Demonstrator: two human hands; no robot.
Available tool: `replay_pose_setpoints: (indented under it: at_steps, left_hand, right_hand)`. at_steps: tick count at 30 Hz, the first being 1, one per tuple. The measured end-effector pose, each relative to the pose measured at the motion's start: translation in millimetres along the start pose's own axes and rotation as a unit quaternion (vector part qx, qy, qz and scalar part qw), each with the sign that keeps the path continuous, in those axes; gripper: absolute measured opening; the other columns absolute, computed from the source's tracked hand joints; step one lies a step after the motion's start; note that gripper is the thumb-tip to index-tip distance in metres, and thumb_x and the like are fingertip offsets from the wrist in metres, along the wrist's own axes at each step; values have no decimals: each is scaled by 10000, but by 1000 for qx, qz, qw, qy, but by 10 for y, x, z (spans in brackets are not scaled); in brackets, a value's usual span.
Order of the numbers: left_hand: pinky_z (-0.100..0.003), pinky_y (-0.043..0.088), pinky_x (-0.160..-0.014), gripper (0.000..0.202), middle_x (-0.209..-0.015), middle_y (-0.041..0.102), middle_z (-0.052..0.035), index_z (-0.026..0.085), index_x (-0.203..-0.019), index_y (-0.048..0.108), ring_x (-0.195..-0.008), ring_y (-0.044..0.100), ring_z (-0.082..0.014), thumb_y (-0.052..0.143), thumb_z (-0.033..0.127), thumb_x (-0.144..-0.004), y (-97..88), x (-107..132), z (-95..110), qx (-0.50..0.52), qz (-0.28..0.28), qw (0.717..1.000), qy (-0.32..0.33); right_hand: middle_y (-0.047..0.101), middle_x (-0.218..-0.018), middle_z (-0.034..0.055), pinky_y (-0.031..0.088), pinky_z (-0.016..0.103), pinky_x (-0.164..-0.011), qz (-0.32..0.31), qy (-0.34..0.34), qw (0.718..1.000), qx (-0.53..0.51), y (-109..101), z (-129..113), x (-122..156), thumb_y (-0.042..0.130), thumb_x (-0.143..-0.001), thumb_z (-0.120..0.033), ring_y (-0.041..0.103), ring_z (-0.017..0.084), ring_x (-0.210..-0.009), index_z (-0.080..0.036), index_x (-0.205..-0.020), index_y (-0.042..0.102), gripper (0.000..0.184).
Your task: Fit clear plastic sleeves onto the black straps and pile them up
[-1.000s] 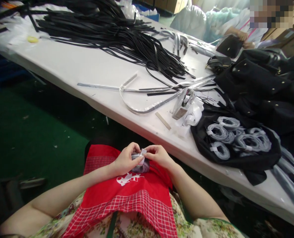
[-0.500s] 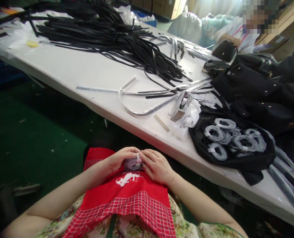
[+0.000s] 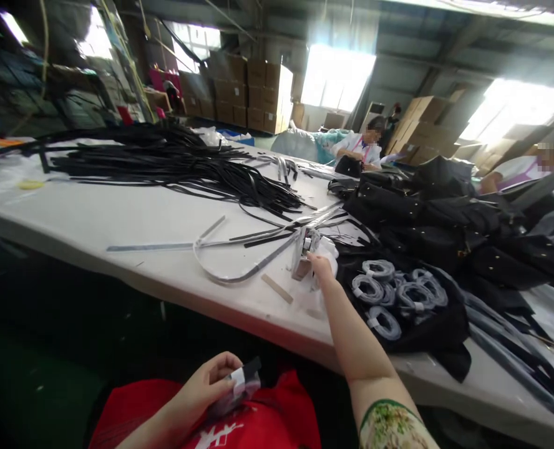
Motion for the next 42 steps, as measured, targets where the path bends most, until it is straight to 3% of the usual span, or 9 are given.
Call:
replay_pose_setpoints:
  at_steps: [10,13,15,18,22,28,33,37,42]
  left_hand:
    - [-258,462,-652,382,-750,700,-62,156,-848,606,-740,689,-208,813,408,-649,-4,-19,86,2,-3,999,41]
    - [-288,493,-692,390,-804,722,-89,156,-883,592,-776,708,-228,798,410,-672,6,-33,185,4,12,998,59]
    - [-303,507,-721,374,-884,733,-111,158,-912,573,-827,715,-239,779,386,-699,16,-44,251,9,30,997,67]
    - [-274,504,-676,348,-901,724,-91,162,-956,547,-814,709,-215,741,345,-732,-3,-72,347,-1,74,992,97]
    - [-226,482,-629,306,-841,687,-40,158,-992,552,-742,662,-153,690,287,-750,-71,-84,457,-75,123,975,168]
    - [-259,505,-772,225,-924,698,-42,172,-999,547,-838,672,-162,610,207,-786,-73,22,577,-186,154,943,229]
    - [-251,505,-746,190,-892,698,-32,184,-989,561,-810,674,-167,617,258,-824,-67,64,609,-267,187,914,243]
    - [-263,497,-685,170,-820,699,-31,197,-901,591,-752,670,-182,614,360,-861,-86,109,637,-355,262,861,252]
    - [-316,505,-697,147,-811,705,-48,222,-963,597,-734,679,-227,622,329,-865,-20,240,640,-487,296,727,382]
  right_hand:
    - [589,-495,34,409,280,-424,-24,14,993,-114,99,235,435,701,-602,-572,543,166,-439,-170,-586,609,413]
    - [624,-564,36,460,277,-458,-47,13,989,-137,68,138,729,702,-618,-607,565,151,-468,-167,-662,629,449]
    - [650,-630,32,495,272,-516,-101,-10,982,-162,87,-33,1054,695,-671,-598,585,139,-518,-168,-766,664,441]
    - [652,-637,25,489,252,-525,-269,-21,940,-207,241,-295,1676,697,-741,-544,574,121,-525,-171,-779,672,376]
    - [639,-588,11,443,219,-454,-414,55,885,-206,482,-349,2301,719,-720,-553,531,94,-458,-166,-743,670,391]
    - [631,-558,1,404,191,-416,-431,78,880,-183,681,-228,2393,737,-671,-584,503,74,-420,-158,-703,662,433]
    - [625,-538,-4,397,181,-410,-445,84,876,-164,720,-222,2354,734,-686,-557,503,71,-409,-152,-676,647,415]
    - [675,-625,15,456,195,-480,-483,101,855,-161,744,-235,2409,744,-683,-502,577,88,-477,-137,-760,692,376]
    - [650,-624,-7,490,236,-571,-467,109,850,-219,846,-232,2482,757,-661,-455,592,106,-541,-147,-761,706,328]
Point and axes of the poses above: each hand's wrist, its own x-axis away from the middle knuckle, its own y-axis out of the palm, z = x × y, the point moved 4 cm from there along -x, towards the middle knuckle
